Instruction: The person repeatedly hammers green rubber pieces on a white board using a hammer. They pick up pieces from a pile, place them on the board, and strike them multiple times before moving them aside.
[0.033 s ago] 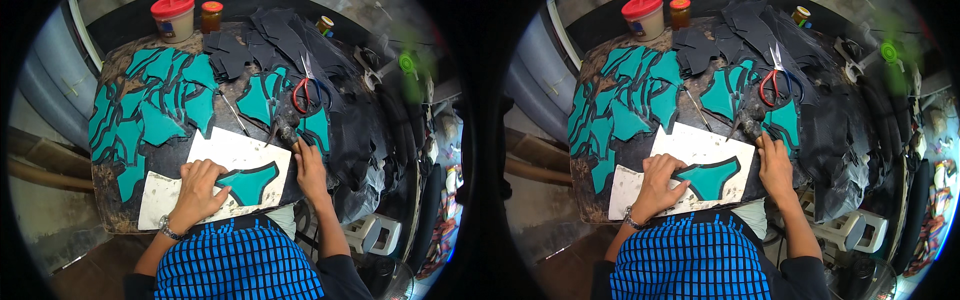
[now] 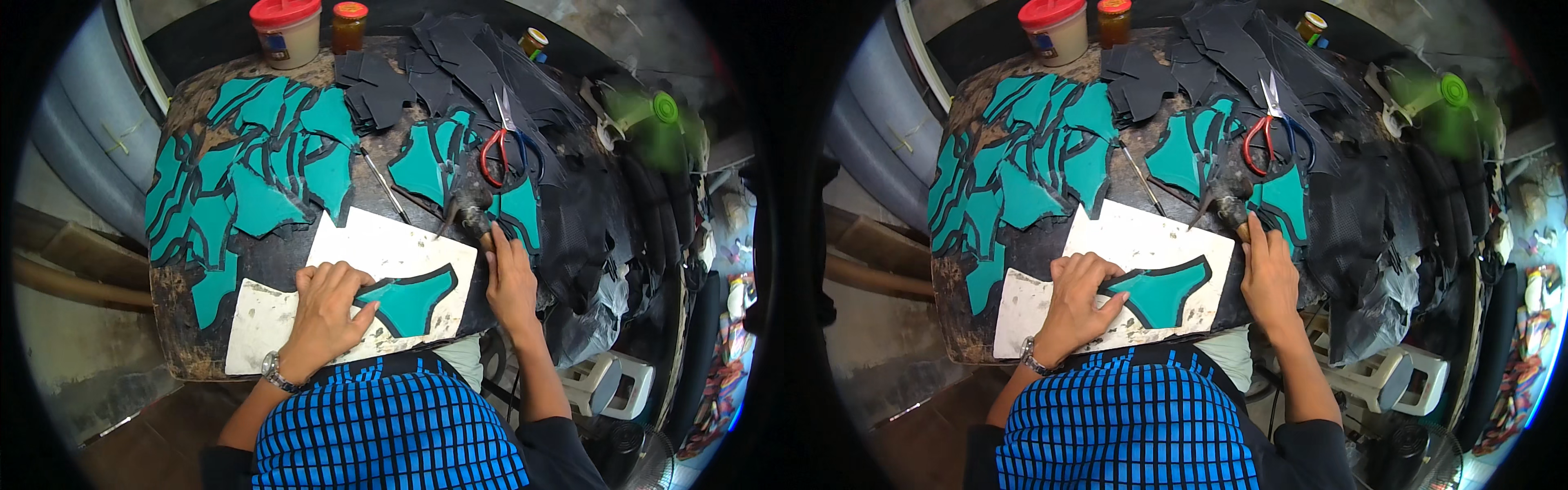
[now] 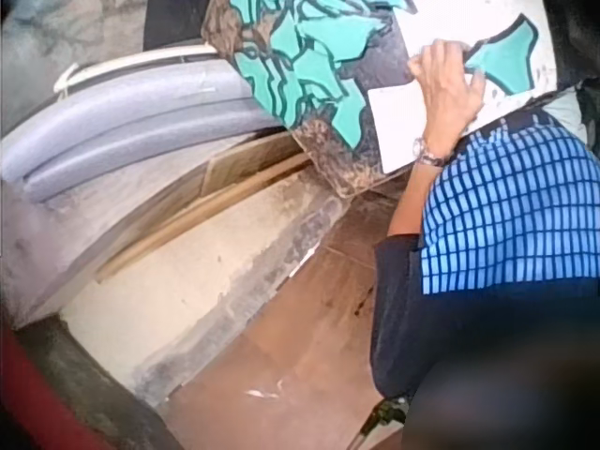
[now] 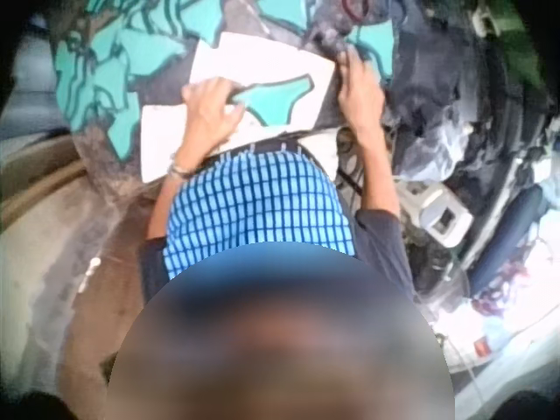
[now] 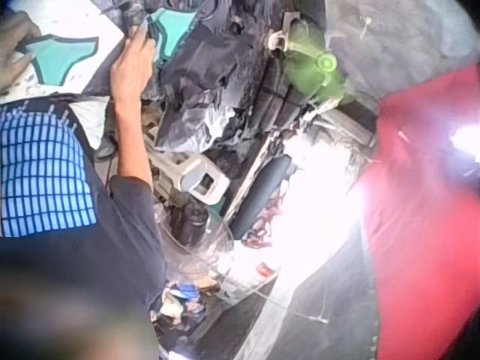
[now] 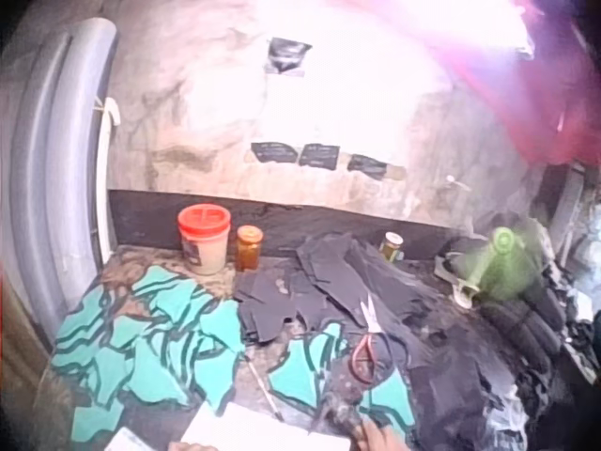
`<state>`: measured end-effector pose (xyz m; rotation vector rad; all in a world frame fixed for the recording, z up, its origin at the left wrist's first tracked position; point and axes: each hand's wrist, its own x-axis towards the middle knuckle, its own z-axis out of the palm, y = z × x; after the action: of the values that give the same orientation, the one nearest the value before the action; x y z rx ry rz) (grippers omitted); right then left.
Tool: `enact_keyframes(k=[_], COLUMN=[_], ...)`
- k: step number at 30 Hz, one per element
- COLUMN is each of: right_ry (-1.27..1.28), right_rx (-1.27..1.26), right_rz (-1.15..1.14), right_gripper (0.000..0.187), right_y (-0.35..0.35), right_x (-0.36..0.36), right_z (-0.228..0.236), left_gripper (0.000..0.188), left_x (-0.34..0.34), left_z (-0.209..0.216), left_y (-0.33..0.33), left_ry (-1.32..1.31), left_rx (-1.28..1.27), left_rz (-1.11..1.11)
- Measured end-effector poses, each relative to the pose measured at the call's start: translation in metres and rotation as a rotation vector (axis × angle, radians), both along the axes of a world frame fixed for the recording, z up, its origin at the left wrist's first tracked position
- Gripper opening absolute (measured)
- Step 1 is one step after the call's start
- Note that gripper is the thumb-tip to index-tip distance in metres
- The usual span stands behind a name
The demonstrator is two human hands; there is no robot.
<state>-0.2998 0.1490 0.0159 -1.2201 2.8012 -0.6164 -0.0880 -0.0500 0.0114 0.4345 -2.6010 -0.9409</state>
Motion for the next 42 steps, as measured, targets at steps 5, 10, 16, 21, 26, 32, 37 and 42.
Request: enact_keyframes(k=[5, 10, 16, 21, 26, 32, 37, 42], right_ry=[-0.465, -0.385, -0.299, -0.209, -0.246, -0.354, -0.259, -0.314], right_rx=[-0.267, -0.141, -0.071, -0.127, -0.134, -0.117, -0.211, -0.029], right_rz=[-0.035, 0.245, 0.236, 0.291, 0.293, 0.269, 0.346, 0.38], right_gripper=[0.054, 0.055, 0.058, 0.057, 0.057, 0.035, 0.043, 0.048], right_y=[0.009, 0.017, 0.018, 0.021, 0.024, 0.026, 0.03, 0.027], right_x=[0.035, 0.074, 0.086, 0.087, 0.087, 0.08, 0.076, 0.073], right_z=[0.027, 0.032, 0.021, 0.015, 0.013, 0.024, 0.027, 0.023], left_gripper=[0.011, 0.007, 0.018, 0.024, 0.024, 0.019, 0.015, 0.008], left_x=[-0.001, 0.001, 0.004, 0.012, 0.022, 0.026, 0.026, 0.027], left_z=[-0.003, -0.003, -0.005, -0.003, -0.001, -0.004, -0.007, -0.009], left_y=[0.012, 0.016, 0.018, 0.011, 0.0, 0.002, 0.005, 0.005], left_ry=[0.016, 0.003, 0.081, 0.077, 0.037, 0.055, 0.062, 0.081], left_rx=[0.012, 0.037, 0.061, 0.114, 0.106, 0.001, -0.036, -0.042], left_rz=[0.061, 0.074, 0.044, -0.019, -0.145, -0.161, -0.135, -0.12])
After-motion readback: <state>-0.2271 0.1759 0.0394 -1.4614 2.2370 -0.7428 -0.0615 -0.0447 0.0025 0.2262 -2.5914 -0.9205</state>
